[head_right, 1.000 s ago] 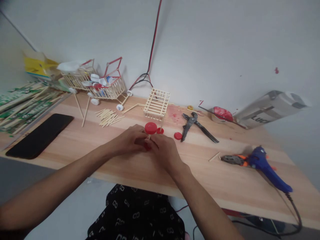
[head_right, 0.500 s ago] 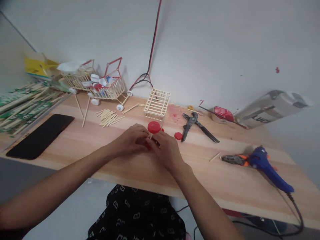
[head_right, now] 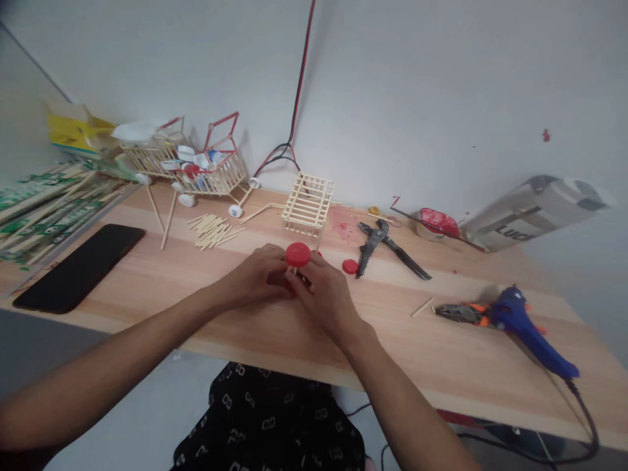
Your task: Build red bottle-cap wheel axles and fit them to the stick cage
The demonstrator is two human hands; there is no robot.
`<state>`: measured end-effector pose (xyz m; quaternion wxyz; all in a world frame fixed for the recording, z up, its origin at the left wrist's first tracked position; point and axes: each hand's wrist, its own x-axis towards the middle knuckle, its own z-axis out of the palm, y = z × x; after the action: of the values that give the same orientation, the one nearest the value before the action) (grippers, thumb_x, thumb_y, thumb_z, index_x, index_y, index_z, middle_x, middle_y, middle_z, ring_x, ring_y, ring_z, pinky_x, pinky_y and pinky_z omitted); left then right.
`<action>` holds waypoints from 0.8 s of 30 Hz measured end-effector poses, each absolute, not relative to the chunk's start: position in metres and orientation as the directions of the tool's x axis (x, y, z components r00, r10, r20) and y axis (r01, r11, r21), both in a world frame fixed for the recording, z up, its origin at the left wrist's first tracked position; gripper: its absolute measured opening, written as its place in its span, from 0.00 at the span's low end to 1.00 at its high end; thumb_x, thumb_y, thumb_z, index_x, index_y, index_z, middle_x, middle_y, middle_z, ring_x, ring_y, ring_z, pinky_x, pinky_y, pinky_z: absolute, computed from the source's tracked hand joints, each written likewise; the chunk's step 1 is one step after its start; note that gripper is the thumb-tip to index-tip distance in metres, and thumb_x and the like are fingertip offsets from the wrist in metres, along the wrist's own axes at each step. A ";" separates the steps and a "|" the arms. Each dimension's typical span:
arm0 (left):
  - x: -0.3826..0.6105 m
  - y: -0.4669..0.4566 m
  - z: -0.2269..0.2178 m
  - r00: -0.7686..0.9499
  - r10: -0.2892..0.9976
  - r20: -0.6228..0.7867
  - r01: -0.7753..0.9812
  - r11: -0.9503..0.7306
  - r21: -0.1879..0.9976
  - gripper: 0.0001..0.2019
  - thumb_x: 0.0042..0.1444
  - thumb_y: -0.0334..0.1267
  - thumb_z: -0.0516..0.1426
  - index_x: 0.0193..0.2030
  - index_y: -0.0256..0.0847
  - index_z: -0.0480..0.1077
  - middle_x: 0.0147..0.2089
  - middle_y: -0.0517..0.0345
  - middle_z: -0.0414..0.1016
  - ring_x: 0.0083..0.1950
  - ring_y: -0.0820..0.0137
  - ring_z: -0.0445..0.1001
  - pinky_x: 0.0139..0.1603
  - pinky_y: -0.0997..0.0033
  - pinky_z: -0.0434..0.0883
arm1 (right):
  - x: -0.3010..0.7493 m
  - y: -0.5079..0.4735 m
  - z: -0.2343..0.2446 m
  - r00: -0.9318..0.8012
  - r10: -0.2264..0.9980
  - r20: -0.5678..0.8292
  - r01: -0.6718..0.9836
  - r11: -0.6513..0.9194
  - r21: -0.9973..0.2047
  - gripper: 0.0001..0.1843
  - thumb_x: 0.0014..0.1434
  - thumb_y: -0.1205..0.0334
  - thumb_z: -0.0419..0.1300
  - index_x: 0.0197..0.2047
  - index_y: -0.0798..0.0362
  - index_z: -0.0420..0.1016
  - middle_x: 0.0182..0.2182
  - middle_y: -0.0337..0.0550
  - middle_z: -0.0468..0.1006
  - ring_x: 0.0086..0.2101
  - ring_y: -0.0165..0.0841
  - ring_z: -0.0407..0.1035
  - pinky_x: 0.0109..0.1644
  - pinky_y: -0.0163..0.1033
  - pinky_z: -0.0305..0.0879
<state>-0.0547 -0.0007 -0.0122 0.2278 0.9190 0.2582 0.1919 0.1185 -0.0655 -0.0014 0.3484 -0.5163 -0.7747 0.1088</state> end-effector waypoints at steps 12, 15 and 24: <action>-0.055 -0.001 -0.011 0.774 0.567 0.281 0.360 -0.760 0.541 0.07 0.51 0.40 0.62 0.36 0.43 0.75 0.41 0.57 0.76 0.45 0.65 0.71 0.51 0.61 0.64 | 0.120 -0.067 0.001 -0.188 0.899 0.396 0.737 0.395 -0.549 0.12 0.63 0.61 0.55 0.29 0.53 0.71 0.26 0.40 0.74 0.27 0.29 0.65 0.31 0.34 0.56; -0.055 -0.001 -0.013 0.773 0.568 0.282 0.360 -0.759 0.542 0.06 0.51 0.40 0.62 0.36 0.43 0.75 0.41 0.57 0.76 0.45 0.65 0.71 0.51 0.61 0.64 | 0.121 -0.067 -0.001 -0.182 0.914 0.364 0.740 0.371 -0.561 0.12 0.63 0.60 0.55 0.29 0.53 0.72 0.26 0.40 0.75 0.27 0.29 0.65 0.31 0.35 0.56; -0.057 -0.001 -0.013 0.788 0.553 0.270 0.361 -0.772 0.523 0.08 0.52 0.41 0.62 0.38 0.43 0.75 0.44 0.56 0.75 0.47 0.64 0.70 0.52 0.61 0.64 | 0.121 -0.067 0.001 -0.191 0.916 0.353 0.751 0.368 -0.548 0.11 0.63 0.62 0.55 0.30 0.53 0.73 0.27 0.40 0.77 0.27 0.29 0.67 0.32 0.35 0.57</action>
<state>-0.0569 -0.0006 -0.0132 0.2284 0.9176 0.2490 0.2094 0.1211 -0.0666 0.0008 0.3235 -0.5476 -0.7611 0.1270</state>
